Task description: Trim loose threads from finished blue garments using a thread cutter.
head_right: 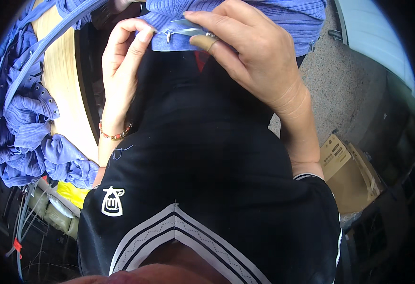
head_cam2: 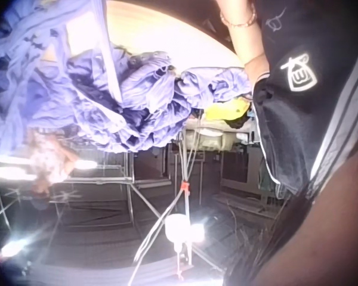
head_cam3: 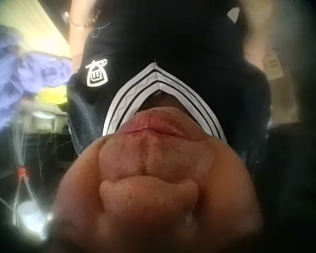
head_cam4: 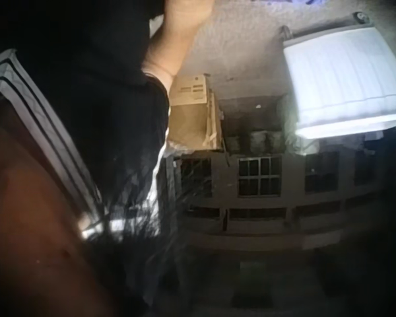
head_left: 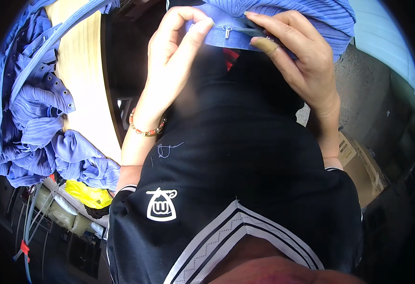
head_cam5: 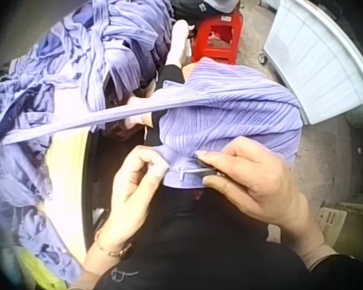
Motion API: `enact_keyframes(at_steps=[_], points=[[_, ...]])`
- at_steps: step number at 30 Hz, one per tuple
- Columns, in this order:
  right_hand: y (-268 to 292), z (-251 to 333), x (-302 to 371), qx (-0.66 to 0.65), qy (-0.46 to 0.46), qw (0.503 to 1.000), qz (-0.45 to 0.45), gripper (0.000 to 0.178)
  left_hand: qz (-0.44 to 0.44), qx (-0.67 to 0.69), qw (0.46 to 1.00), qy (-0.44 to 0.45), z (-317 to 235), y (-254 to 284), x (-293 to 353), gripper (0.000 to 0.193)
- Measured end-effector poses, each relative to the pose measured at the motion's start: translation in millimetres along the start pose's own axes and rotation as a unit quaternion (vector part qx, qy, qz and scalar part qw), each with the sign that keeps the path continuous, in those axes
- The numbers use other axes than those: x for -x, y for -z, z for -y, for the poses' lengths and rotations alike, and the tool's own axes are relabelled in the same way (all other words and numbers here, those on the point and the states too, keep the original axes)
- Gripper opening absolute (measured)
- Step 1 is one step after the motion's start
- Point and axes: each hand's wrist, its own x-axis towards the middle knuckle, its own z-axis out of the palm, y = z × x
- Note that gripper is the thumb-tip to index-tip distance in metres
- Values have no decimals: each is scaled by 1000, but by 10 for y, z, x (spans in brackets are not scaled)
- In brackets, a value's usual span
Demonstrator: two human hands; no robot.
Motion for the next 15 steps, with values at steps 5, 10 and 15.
enact_keyframes(at_steps=[5,10,15], points=[[-35,30,-3,-21,-14,1000,7,37,-24,17,999,-14,34,-27,24,13],[-74,7,-27,-50,-10,999,10,35,-39,23,999,-17,53,-34,51,13],[-96,-28,-26,-76,-4,997,8,32,-33,32,999,-21,48,-25,61,13]])
